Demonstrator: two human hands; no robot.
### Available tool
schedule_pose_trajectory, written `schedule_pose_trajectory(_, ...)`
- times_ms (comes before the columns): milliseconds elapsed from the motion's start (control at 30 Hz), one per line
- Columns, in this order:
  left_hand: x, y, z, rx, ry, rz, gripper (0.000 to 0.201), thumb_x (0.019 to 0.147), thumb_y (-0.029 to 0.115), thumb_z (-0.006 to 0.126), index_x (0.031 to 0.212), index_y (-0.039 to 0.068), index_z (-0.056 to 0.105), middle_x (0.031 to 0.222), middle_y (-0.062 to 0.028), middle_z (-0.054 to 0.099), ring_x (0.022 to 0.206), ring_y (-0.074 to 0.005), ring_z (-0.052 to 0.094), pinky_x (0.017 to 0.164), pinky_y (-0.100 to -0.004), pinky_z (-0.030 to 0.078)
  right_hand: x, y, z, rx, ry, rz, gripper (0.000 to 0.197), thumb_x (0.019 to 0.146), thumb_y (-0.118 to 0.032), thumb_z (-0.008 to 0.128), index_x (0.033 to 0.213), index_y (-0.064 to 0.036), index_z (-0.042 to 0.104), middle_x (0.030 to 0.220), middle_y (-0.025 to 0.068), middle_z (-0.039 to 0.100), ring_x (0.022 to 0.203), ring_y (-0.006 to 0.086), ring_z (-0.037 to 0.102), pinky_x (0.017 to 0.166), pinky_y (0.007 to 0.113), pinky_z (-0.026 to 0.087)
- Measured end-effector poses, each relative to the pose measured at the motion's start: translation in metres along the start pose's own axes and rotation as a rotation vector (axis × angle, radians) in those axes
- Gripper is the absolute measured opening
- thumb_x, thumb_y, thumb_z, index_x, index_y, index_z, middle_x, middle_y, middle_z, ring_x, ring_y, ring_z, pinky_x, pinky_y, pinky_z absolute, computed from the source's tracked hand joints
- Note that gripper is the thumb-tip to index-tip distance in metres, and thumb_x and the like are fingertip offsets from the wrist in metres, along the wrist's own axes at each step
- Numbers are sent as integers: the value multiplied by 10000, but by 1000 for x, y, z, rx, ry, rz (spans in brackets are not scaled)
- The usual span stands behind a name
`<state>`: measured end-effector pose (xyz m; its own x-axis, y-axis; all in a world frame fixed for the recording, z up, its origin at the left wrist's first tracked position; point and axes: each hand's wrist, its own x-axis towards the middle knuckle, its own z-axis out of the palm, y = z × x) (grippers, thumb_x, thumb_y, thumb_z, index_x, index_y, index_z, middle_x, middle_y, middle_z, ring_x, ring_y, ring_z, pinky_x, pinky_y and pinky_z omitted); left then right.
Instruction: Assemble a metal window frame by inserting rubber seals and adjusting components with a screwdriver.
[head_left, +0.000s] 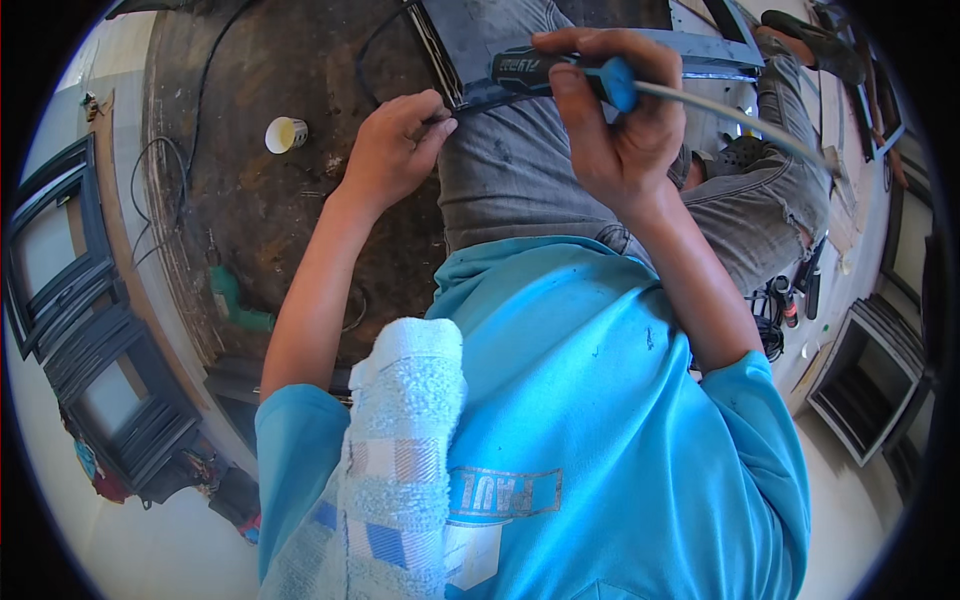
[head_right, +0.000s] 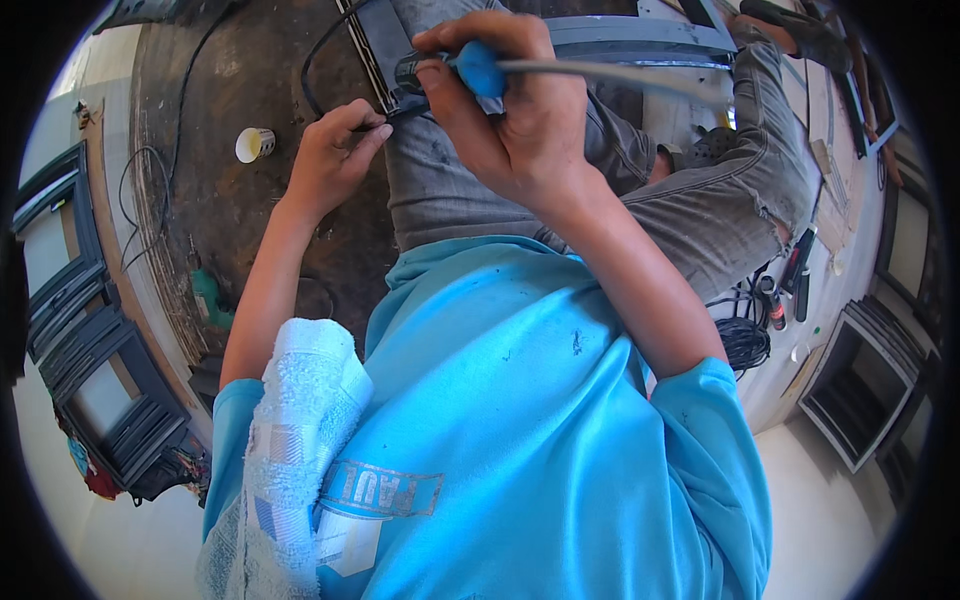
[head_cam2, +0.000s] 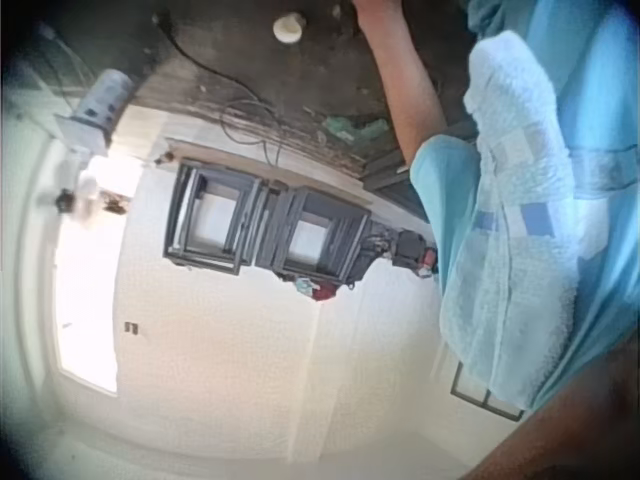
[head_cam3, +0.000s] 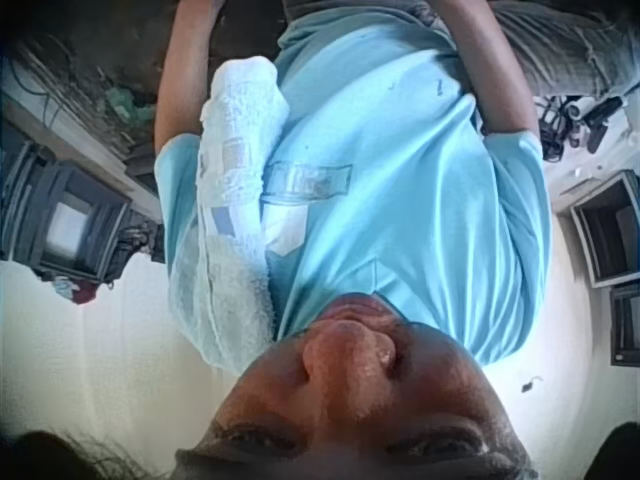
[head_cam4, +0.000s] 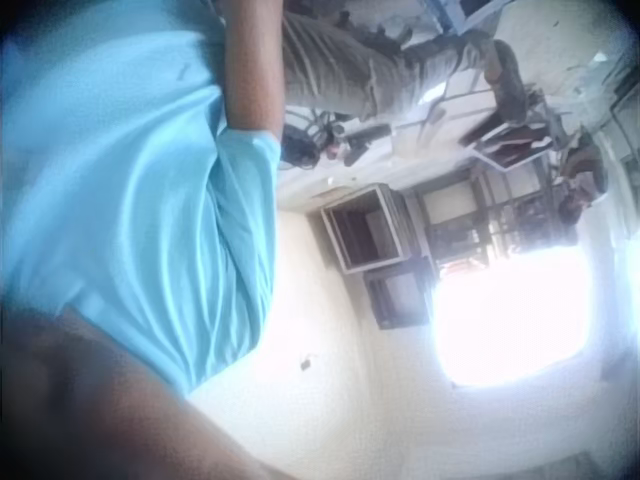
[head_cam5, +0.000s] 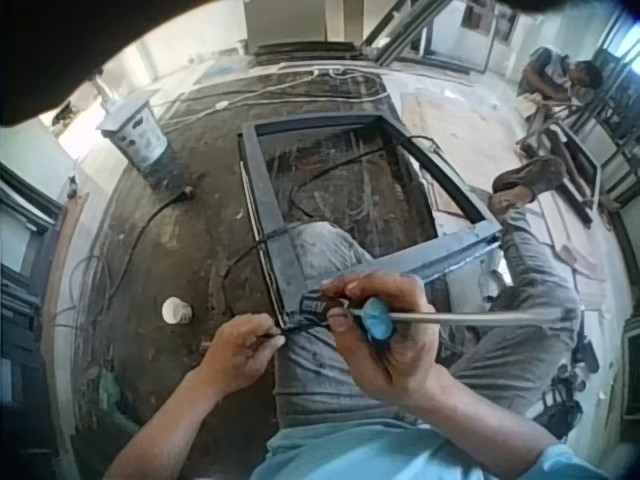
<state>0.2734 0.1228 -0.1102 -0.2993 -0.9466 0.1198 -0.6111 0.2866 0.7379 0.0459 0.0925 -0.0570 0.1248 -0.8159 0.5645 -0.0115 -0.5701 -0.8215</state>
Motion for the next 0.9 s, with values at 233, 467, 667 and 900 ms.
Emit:
schedule_pose_trajectory(233,6,0,-3,32,-7,9,162,898,71,728,995,15,611,891,-149,672,816,-303,666,743,-366,527,-2,9,-3,-238,-250,58,208,895,-108,738,1085,-65,666,919,131,685,837,352,693,705,417,545)
schedule_pose_trajectory(467,8,5,-3,133,-14,-1,146,894,59,718,982,19,609,903,-154,681,854,-322,695,751,-379,536,-4,26,-12,-247,-307,129,190,921,-111,738,1077,-55,645,882,123,672,778,256,694,703,344,538)
schedule_pose_trajectory(667,4,14,-12,88,-54,-143,205,884,114,751,1014,36,612,921,-148,689,887,-332,700,768,-383,540,-6,41,-79,27,-1,367,120,973,-75,669,1081,-45,629,932,28,703,873,126,679,791,263,527)
schedule_pose_trajectory(900,11,11,-8,313,83,83,418,802,104,812,1156,46,597,1176,-152,654,1052,-355,659,870,-398,538,-50,128,-150,311,679,910,155,923,-73,697,1058,-45,628,933,73,652,760,200,654,713,350,550)
